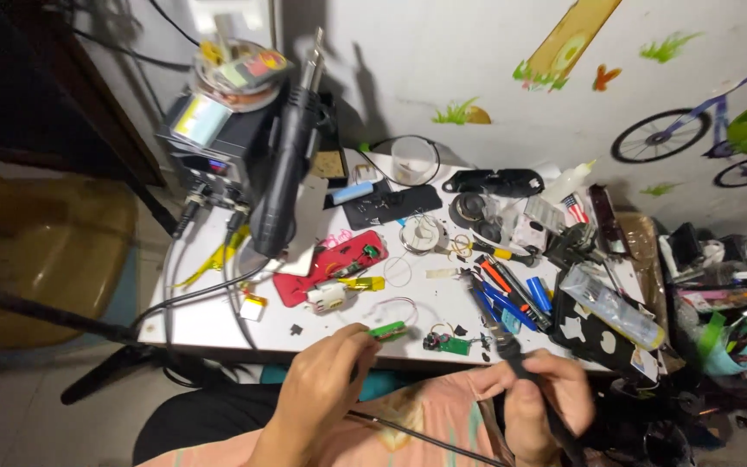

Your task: Repairing a small electronic device by manipulating a circuit board and wires on a cluttered workbench.

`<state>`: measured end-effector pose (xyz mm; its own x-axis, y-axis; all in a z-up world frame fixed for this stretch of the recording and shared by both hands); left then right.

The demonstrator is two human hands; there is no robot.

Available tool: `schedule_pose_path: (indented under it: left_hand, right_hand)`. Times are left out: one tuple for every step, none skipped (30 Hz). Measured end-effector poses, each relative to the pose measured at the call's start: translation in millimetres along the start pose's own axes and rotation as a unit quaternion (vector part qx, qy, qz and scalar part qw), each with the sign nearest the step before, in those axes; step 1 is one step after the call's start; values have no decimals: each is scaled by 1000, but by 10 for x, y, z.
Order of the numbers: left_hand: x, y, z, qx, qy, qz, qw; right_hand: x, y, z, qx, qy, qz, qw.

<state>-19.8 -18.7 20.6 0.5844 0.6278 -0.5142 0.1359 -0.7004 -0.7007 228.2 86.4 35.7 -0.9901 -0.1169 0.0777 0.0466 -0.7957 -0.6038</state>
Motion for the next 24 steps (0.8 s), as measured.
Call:
schedule_pose_path:
  left_hand:
    - [46,18,32,-5,1,3,1000]
    - [81,32,74,-11,-19,8,1000]
    - [113,44,119,-17,-38,14,999]
    - [147,51,121,-22,-39,17,999]
    - [185,56,125,-25,-68,25,997]
    - [222,66,130,-28,-95,34,995]
    - [248,65,146,-33,-95,39,994]
    - [270,59,160,-35,-118,37,992]
    - [290,53,176,-37,-141,35,989]
    - [302,26,177,-41,-140,40,989]
    - [292,-2,176,-45,-154,29,987]
    - [286,-31,175,-48,-168,18,984]
    - [301,-41,181,-51,-166,23,985]
    - [305,-49,191,-61,-170,20,983]
    - [304,-56,200,-71,-174,17,982]
    - [307,-92,200,-75,-173,21,982]
    - [303,-127,209,-89,-170,25,981]
    - [297,-163,217,-102,-166,28,980]
    - [307,-195,210,-106,-165,31,980]
    - [301,-235,225,-122,-168,22,978]
    - [290,-275,236,-138,-172,13,975]
    - [323,-283,227,-140,-172,13,975]
    - [330,-278,250,-174,-166,-2,971]
    - [335,-266,262,-209,-160,-16,965]
  right_hand:
    - [-66,17,-57,6,1,1,1000]
    - [-108,35,-186,68,34,9,997]
    - [-151,61,-312,130,67,18,989]
    - [-145,19,-353,136,67,20,988]
    - [-109,-22,-391,136,70,45,987]
    - [-73,-55,-424,137,73,69,986]
    - [-66,-129,-435,143,73,70,985]
    - [-11,-207,-414,120,71,111,984]
    - [44,-280,-393,96,68,151,981]
    - [48,-331,-466,103,69,151,981]
    - [66,-391,-456,33,110,158,981]
    - [83,-440,-444,-38,149,162,975]
    - [95,-438,-413,-32,151,163,975]
    - [110,-442,-405,-7,156,168,973]
    - [127,-443,-393,19,161,172,972]
    - [36,-397,-442,24,162,174,971]
    - [-57,-348,-501,39,186,177,966]
    - [-149,-301,-554,54,211,179,959]
    - [-208,-290,-581,59,212,181,959]
    - [-239,-276,-624,66,217,204,952]
    - [-271,-262,-660,74,222,227,945]
    - [-370,-271,-700,75,222,229,945]
    - [-431,-250,-770,103,201,269,936]
    - [-502,-217,-824,132,181,309,924]
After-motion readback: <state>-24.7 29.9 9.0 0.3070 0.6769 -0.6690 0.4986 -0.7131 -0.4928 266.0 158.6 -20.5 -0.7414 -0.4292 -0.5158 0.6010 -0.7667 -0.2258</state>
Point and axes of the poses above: each hand's wrist, its own y-axis away from the middle knuckle, its own x-axis out of the palm, z = x × y, the point moved 6 cm from there along -y, towards the middle knuckle, and after that the axes turned 2 degrees about y, right-handed, at the moved point
